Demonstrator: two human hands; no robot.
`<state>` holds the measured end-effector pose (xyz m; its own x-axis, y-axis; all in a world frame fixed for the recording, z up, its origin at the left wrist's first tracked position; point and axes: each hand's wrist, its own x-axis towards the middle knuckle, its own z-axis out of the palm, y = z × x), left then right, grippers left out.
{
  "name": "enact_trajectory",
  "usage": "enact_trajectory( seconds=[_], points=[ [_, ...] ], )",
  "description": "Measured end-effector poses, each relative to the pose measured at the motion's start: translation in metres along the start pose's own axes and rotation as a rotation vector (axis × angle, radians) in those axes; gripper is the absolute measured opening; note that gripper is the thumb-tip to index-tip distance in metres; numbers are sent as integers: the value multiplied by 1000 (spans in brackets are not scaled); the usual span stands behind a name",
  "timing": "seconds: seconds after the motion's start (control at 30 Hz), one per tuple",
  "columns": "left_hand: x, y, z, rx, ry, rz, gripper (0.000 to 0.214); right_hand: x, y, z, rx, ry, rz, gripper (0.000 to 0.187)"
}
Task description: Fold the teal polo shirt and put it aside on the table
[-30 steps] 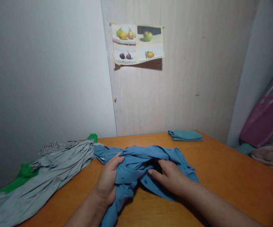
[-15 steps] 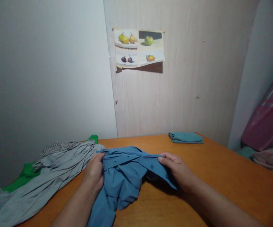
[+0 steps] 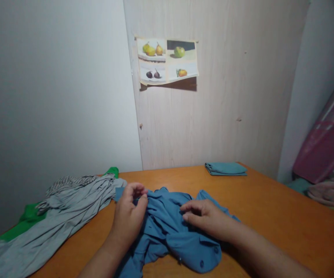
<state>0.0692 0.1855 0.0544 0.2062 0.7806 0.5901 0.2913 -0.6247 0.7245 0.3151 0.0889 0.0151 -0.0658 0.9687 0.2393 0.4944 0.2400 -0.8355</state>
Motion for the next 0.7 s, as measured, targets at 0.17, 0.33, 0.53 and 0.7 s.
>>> enact_trajectory(
  seconds=[0.17, 0.33, 0.53, 0.7],
  points=[
    [-19, 23, 5, 116, -583, 118, 12, -1, -1, 11, -268, 21, 1, 64],
    [-26, 21, 10, 213, -806, 202, 23, 1, -3, 24, -553, 2, -24, 15],
    [-23, 29, 7, 232, -937, 248, 18, 14, 5, 10, -40, 321, 85, 19],
    [-26, 31, 7, 375, -1010, 244, 5, 20, 8, -28, 383, 678, 207, 22]
  ],
)
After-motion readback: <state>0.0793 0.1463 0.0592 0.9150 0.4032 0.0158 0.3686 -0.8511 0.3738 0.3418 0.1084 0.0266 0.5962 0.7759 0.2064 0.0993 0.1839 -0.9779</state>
